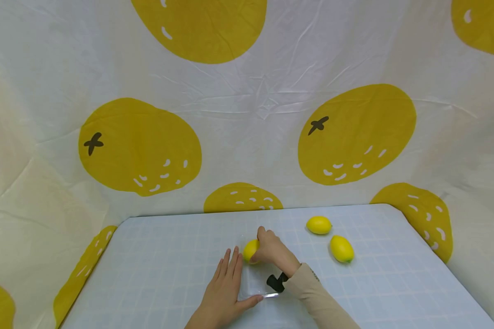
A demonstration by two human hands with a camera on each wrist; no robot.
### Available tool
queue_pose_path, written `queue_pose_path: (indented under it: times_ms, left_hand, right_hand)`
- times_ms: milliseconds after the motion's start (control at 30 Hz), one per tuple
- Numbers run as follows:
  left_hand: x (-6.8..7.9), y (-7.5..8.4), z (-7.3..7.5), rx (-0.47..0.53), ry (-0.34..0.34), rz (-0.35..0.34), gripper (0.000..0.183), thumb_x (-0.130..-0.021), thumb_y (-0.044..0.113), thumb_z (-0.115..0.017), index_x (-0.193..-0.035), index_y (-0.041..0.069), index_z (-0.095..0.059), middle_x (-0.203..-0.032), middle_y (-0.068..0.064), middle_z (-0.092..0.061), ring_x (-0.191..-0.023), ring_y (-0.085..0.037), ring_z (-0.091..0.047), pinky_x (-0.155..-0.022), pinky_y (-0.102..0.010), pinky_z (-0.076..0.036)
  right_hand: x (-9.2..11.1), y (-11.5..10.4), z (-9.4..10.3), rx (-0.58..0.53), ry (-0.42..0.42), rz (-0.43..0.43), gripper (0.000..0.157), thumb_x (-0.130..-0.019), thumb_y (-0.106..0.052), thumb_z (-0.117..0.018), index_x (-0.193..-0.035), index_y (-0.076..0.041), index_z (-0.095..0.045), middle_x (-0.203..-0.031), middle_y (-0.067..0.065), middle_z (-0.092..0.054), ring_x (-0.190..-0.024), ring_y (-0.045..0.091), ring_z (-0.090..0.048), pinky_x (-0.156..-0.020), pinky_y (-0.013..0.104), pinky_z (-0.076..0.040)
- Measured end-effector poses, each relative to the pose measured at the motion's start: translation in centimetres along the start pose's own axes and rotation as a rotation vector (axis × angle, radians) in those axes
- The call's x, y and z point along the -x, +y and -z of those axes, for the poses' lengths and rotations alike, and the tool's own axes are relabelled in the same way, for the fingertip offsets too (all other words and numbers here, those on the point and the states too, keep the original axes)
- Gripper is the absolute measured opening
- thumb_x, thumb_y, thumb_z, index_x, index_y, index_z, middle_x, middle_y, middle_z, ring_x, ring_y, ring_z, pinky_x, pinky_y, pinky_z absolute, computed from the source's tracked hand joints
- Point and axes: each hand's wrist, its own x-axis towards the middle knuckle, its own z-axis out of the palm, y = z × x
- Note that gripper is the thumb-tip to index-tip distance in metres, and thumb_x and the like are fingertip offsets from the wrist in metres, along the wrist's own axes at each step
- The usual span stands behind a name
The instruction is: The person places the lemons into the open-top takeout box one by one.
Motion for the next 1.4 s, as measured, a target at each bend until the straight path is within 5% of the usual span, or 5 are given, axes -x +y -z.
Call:
queue_pose_path:
  times_ms: [467,833,1167,1400]
  left_hand:
    - [0.1,-0.1,0.2,0.000,-0.018,0.012,0.111,-0.085,0.082,-0.042,-0.153,-0.005,-0.028,-0.162,-0.021,-0.019,-0.149,-0.039,-0.015,-0.117,-0.051,-0.024]
    - [0.1,-0.2,0.1,-0.015,-0.008,0.001,0.110,-0.085,0.082,-0.041,-0.152,-0.005,-0.029,-0.162,-0.021,-0.020,-0.149,-0.038,-0.016,-0.117,-0.051,-0.024]
    - [-0.1,-0.3,0.1,0.009,-0.062,0.031,0.112,-0.084,0.082,-0.044,-0.154,-0.003,-0.025,-0.164,-0.018,-0.015,-0.150,-0.036,-0.012,-0.118,-0.052,-0.021]
    - [-0.1,-0.4,0.1,0.011,-0.059,0.020,0.112,-0.084,0.083,-0.042,-0.155,-0.002,-0.024,-0.164,-0.018,-0.015,-0.150,-0.036,-0.012,-0.118,-0.051,-0.021]
  right_hand:
    - [0.3,-0.2,0.5,0.013,-0.026,-0.007,0.062,-0.066,-0.016,-0.093,-0.111,0.003,-0.055,-0.096,0.016,-0.059,-0.079,0.027,-0.055,-0.074,0.044,-0.054]
    - [2.1,-0.5,3.5,0.003,0.016,0.030,0.059,-0.070,-0.021,-0.091,-0.115,-0.001,-0.058,-0.110,0.018,-0.062,-0.096,0.033,-0.058,-0.084,0.049,-0.052]
    - [3.7,2.4,7.8,-0.199,0.150,0.041,0.052,-0.077,-0.021,-0.087,-0.119,-0.006,-0.062,-0.120,0.015,-0.062,-0.094,0.028,-0.066,-0.076,0.039,-0.058]
    - [5.2,6.6,10.8,-0.335,0.249,0.122,0.043,-0.084,-0.025,-0.081,-0.119,-0.007,-0.064,-0.120,0.012,-0.064,-0.106,0.031,-0.066,-0.087,0.044,-0.056]
